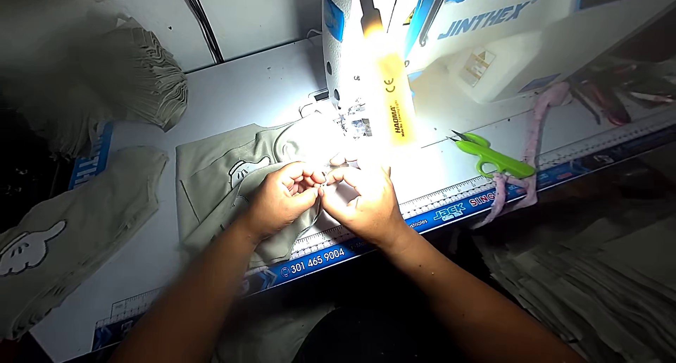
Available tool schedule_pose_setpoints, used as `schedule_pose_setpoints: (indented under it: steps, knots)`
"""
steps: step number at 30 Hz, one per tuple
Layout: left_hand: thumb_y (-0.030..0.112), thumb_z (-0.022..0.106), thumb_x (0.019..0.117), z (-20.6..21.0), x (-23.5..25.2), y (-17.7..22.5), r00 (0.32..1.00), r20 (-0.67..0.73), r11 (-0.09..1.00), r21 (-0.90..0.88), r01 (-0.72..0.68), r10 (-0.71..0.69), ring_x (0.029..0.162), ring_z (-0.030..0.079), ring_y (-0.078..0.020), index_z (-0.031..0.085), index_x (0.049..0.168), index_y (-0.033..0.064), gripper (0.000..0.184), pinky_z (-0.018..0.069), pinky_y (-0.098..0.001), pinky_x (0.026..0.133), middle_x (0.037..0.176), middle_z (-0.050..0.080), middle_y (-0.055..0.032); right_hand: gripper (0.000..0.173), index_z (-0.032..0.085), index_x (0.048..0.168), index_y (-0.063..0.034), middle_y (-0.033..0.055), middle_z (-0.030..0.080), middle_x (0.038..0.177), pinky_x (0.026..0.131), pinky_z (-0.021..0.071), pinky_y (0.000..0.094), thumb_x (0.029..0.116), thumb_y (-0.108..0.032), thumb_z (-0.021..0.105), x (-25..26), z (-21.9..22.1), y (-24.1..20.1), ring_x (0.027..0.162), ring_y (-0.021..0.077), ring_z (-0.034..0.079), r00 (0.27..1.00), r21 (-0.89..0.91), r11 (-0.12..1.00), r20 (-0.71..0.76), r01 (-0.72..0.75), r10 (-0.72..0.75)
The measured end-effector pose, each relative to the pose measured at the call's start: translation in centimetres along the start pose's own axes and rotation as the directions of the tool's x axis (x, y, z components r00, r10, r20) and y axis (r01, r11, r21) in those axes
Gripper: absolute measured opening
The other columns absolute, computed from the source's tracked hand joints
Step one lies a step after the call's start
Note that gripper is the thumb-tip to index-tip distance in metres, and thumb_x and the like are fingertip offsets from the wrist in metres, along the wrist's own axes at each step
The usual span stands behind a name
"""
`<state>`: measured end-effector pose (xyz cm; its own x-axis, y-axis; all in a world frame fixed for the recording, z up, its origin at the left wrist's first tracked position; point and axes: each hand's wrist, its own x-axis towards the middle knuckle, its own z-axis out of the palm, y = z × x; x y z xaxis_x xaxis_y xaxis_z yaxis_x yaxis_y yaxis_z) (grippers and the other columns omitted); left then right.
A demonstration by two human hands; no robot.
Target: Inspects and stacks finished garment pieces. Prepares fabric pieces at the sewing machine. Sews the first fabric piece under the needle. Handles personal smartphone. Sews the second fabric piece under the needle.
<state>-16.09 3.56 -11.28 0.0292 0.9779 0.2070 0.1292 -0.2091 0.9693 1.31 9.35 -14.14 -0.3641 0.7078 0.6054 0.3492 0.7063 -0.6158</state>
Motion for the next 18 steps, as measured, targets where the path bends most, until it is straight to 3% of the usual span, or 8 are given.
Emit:
schedule_pose_setpoints:
  steps: [5, 12, 18]
  knots:
    - [-0.012, 0.061, 0.0882, 0.13, 0.02, 0.07, 1.0, -0.016, 1.0, -0.016, 0.0, -0.001, 0.075, 0.064, -0.005, 0.063, 0.099, 0.002, 0.018, 0.0553, -0.0172, 0.071, 0.089, 0.066, -0.0026, 0.015, 0.077, 0.08, -0.0134, 0.0056, 0.069, 0.105, 0.101, 0.038, 0.04, 0.0884, -0.019, 0.066, 0.1, 0.01, 0.11, 0.113, 0.0209, 0.056, 0.999, 0.072, 0.997, -0.028, 0.039, -0.037]
    - [-0.013, 0.065, 0.0825, 0.62, -0.05, -0.26, 0.995, -0.085, 0.996, 0.08, -0.038, 0.044, 0.072, 0.065, -0.0047, 0.066, 0.095, 0.0019, 0.02, 0.056, -0.0171, 0.068, 0.086, 0.069, -0.0016, 0.015, 0.075, 0.079, -0.0151, 0.0028, 0.069, 0.107, 0.1, 0.0365, 0.0411, 0.087, -0.026, 0.068, 0.25, 0.03, -0.01, 0.113, 0.0192, 0.056, 1.0, 0.09, 0.996, 0.0, 0.011, -0.011]
    - [-0.008, 0.062, 0.0882, 0.41, 0.01, -0.04, 0.993, -0.11, 0.992, 0.121, -0.021, 0.034, 0.066, 0.061, -0.0036, 0.067, 0.095, 0.0031, 0.013, 0.0513, -0.0154, 0.06, 0.081, 0.067, -0.0006, 0.019, 0.074, 0.079, -0.0121, 0.0029, 0.067, 0.106, 0.099, 0.038, 0.0394, 0.0925, -0.019, 0.063, 0.27, 0.04, 0.1, 0.111, 0.0177, 0.055, 0.999, 0.104, 0.994, 0.014, 0.027, -0.029]
